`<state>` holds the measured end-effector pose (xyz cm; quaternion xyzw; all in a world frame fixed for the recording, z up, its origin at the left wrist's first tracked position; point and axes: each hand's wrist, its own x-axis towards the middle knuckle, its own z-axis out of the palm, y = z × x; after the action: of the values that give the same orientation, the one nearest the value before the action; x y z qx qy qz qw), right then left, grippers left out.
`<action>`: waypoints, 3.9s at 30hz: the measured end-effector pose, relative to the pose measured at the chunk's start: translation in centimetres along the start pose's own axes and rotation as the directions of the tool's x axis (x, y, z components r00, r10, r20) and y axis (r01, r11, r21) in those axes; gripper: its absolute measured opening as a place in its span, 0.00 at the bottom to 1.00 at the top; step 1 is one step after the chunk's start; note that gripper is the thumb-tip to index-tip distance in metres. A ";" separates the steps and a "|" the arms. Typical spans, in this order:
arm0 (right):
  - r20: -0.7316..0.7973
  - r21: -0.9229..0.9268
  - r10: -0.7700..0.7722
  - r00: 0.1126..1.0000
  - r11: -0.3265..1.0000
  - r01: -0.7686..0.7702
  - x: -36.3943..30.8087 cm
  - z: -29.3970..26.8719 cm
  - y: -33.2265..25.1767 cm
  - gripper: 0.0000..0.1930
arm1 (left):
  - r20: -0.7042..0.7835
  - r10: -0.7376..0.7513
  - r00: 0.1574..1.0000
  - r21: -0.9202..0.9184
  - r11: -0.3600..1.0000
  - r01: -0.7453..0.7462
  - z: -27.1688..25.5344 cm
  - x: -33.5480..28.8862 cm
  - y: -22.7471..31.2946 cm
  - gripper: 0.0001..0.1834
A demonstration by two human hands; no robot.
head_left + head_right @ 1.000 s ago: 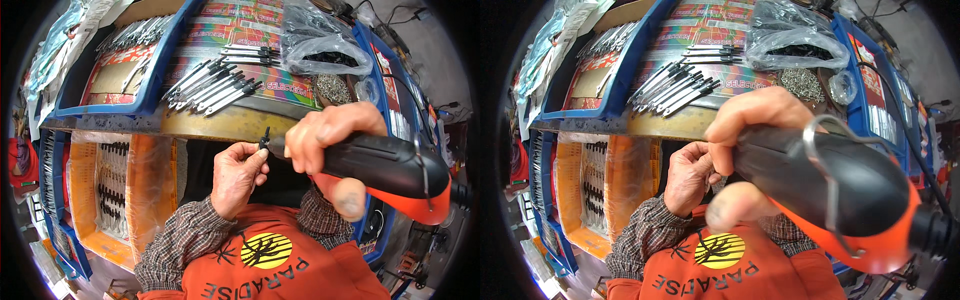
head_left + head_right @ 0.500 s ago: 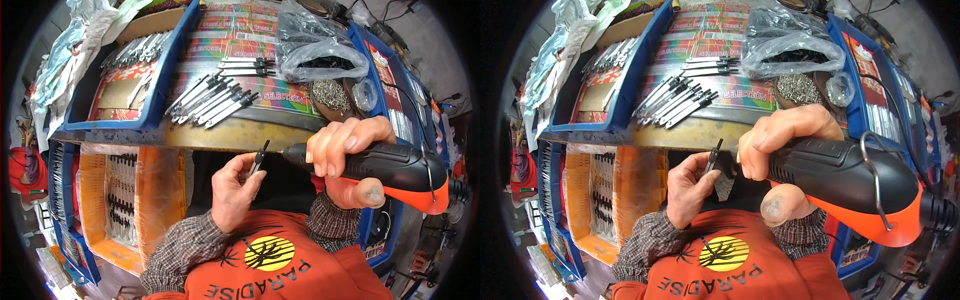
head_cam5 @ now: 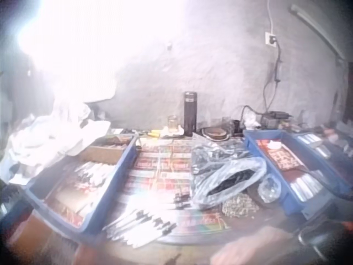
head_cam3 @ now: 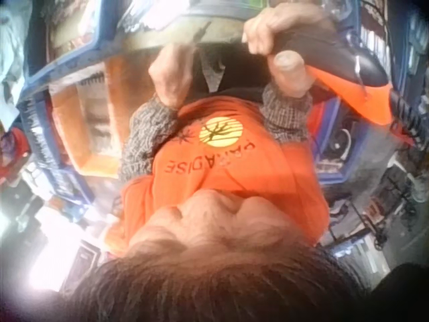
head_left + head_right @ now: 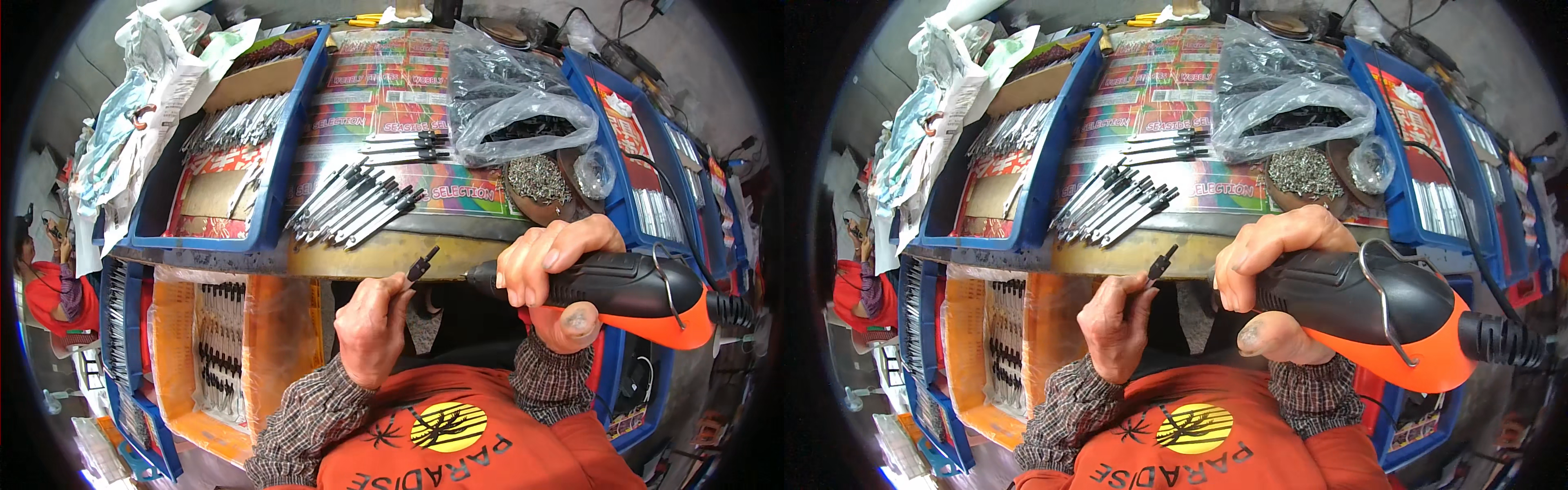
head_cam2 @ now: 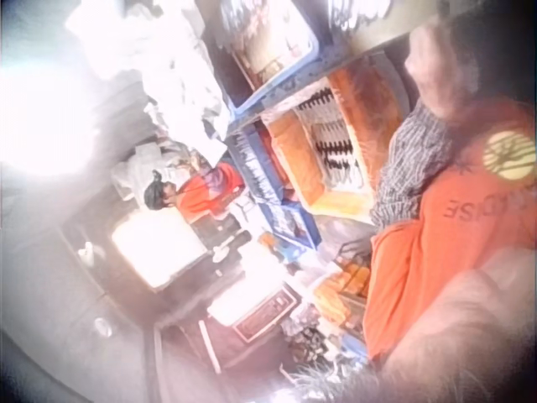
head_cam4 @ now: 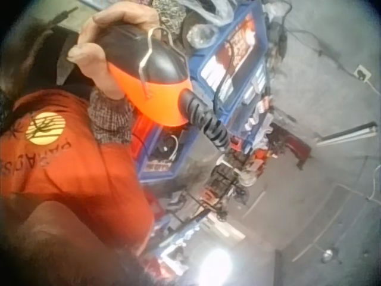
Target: The person assembles drawing compasses by fitting plastic components to metal legs, fastening them with an electric screwdriver, and placing the assembled compasses on the table.
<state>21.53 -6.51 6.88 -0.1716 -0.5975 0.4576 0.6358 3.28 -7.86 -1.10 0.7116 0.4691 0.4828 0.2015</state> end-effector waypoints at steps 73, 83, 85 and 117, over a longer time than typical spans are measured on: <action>-0.368 -0.242 -0.321 0.873 0.939 0.243 3.4 -6.0 4.1 0.17 | 0.176 0.163 0.971 -0.130 0.981 -0.141 3.5 9.7 -1.0 0.09; -0.424 -0.275 -0.275 0.863 0.947 0.166 3.5 -6.1 4.5 0.17 | 0.196 0.316 0.928 -0.038 0.948 -0.315 4.1 8.1 -1.4 0.12; -0.391 -0.239 -0.317 0.864 0.941 0.238 3.4 -6.1 4.5 0.16 | 0.195 0.352 0.916 -0.020 0.935 -0.355 4.2 8.0 -1.5 0.12; -0.379 0.086 -0.162 0.911 0.974 0.209 0.9 -3.7 1.7 0.29 | 0.073 0.493 0.867 0.125 0.858 -0.498 4.3 6.8 -1.6 0.16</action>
<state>24.17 -3.64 5.28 -0.1570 -0.4507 0.3910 0.7870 6.91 -0.49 -0.85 0.8297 0.2988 0.4705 0.0293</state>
